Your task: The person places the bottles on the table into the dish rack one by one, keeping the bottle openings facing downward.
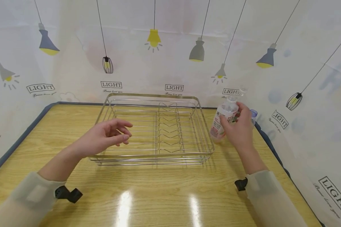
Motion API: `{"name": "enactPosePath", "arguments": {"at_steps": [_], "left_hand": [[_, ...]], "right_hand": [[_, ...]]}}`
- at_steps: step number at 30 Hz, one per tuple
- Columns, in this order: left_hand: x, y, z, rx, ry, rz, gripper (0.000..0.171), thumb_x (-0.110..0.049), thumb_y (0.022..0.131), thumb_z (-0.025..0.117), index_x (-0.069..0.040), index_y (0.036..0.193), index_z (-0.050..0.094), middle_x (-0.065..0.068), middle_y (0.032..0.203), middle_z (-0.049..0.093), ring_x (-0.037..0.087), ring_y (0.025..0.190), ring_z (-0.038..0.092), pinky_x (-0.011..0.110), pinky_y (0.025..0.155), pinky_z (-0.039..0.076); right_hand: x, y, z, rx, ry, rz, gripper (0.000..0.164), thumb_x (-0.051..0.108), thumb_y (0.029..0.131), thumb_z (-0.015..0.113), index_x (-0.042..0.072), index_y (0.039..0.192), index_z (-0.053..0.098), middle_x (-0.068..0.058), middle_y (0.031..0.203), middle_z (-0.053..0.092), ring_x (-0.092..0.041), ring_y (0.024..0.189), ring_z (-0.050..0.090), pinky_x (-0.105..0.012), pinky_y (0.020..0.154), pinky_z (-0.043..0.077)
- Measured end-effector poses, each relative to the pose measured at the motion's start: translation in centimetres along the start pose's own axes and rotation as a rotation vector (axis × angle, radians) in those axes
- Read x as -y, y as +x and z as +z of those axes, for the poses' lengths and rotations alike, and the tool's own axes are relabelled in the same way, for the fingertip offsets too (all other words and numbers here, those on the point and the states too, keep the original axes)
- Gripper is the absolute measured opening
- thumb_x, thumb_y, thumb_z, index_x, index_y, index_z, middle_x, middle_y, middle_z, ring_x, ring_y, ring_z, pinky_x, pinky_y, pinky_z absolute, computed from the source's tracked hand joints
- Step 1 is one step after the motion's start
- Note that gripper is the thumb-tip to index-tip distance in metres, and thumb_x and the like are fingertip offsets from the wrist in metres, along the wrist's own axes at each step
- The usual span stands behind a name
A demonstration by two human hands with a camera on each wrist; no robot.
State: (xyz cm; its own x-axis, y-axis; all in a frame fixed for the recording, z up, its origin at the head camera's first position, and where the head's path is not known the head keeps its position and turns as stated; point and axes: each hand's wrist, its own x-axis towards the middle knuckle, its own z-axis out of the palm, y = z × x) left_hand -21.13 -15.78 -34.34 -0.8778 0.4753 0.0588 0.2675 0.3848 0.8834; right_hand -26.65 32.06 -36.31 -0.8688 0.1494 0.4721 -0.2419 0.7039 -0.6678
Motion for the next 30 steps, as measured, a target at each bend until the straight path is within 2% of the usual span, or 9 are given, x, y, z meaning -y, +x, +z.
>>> {"name": "enactPosePath", "arguments": {"at_steps": [3,6,11,16,20,24,27,30], "left_hand": [[0.0,0.1,0.0,-0.001,-0.003,0.001,0.043,-0.025,0.109,0.072,-0.014,0.149,0.061,0.011,0.131,0.073,0.022,0.111,0.074,0.043,0.097,0.062],[0.0,0.1,0.0,-0.001,-0.009,0.004,0.042,-0.023,0.108,0.072,-0.013,0.148,0.061,0.013,0.131,0.073,0.022,0.110,0.074,0.043,0.097,0.063],[0.0,0.1,0.0,-0.002,-0.013,0.009,0.042,-0.023,0.108,0.072,-0.014,0.148,0.062,0.012,0.130,0.073,0.022,0.109,0.075,0.043,0.095,0.063],[-0.2,0.1,-0.1,0.003,-0.024,0.012,0.043,-0.024,0.108,0.072,-0.014,0.149,0.061,0.011,0.131,0.073,0.023,0.110,0.075,0.040,0.095,0.063],[-0.5,0.2,-0.2,0.006,-0.037,0.018,0.044,-0.023,0.109,0.071,-0.014,0.150,0.060,0.012,0.131,0.072,0.024,0.110,0.075,0.041,0.095,0.063],[-0.7,0.4,-0.2,0.003,-0.033,0.033,0.044,-0.023,0.109,0.071,-0.015,0.151,0.060,0.014,0.133,0.072,0.024,0.110,0.076,0.042,0.095,0.064],[-1.1,0.6,-0.2,-0.003,-0.021,0.039,0.044,-0.026,0.109,0.071,-0.016,0.151,0.060,0.011,0.133,0.073,0.023,0.110,0.075,0.042,0.095,0.064],[-1.7,0.9,0.0,-0.011,-0.019,0.052,0.045,-0.027,0.108,0.073,-0.017,0.150,0.062,0.008,0.133,0.073,0.023,0.112,0.075,0.043,0.096,0.064]], "right_hand": [[1.3,0.1,-0.5,-0.039,0.054,-0.038,0.076,0.023,0.103,0.075,0.007,0.166,0.035,-0.017,0.147,0.050,-0.010,0.114,0.049,-0.020,0.093,0.042],[2.6,0.2,-0.9,-0.070,0.115,-0.069,0.074,0.016,0.100,0.076,0.010,0.164,0.040,-0.007,0.143,0.051,-0.003,0.111,0.049,-0.018,0.093,0.042],[4.3,0.2,-1.3,-0.119,0.156,-0.164,0.074,0.006,0.095,0.078,0.008,0.162,0.046,0.012,0.136,0.049,-0.002,0.111,0.050,-0.018,0.094,0.042],[6.6,0.0,-2.0,-0.166,0.175,-0.300,0.073,0.003,0.092,0.078,0.007,0.160,0.050,0.020,0.134,0.049,-0.001,0.111,0.051,-0.018,0.094,0.041],[8.5,-0.2,-2.2,-0.174,0.202,-0.362,0.073,0.002,0.091,0.078,0.011,0.158,0.053,0.019,0.134,0.051,-0.002,0.112,0.053,-0.018,0.095,0.042],[10.0,-0.6,-1.8,-0.103,0.218,-0.395,0.074,0.002,0.091,0.078,0.009,0.159,0.051,0.016,0.137,0.052,-0.004,0.114,0.052,-0.020,0.097,0.042],[11.0,-1.0,-1.2,-0.044,0.230,-0.440,0.075,0.002,0.092,0.079,0.007,0.160,0.049,0.003,0.139,0.056,-0.006,0.114,0.052,-0.023,0.097,0.043],[11.9,-1.5,-0.6,0.027,0.236,-0.470,0.077,0.003,0.093,0.078,0.010,0.163,0.048,-0.012,0.142,0.058,-0.009,0.116,0.054,-0.025,0.099,0.044]]}}
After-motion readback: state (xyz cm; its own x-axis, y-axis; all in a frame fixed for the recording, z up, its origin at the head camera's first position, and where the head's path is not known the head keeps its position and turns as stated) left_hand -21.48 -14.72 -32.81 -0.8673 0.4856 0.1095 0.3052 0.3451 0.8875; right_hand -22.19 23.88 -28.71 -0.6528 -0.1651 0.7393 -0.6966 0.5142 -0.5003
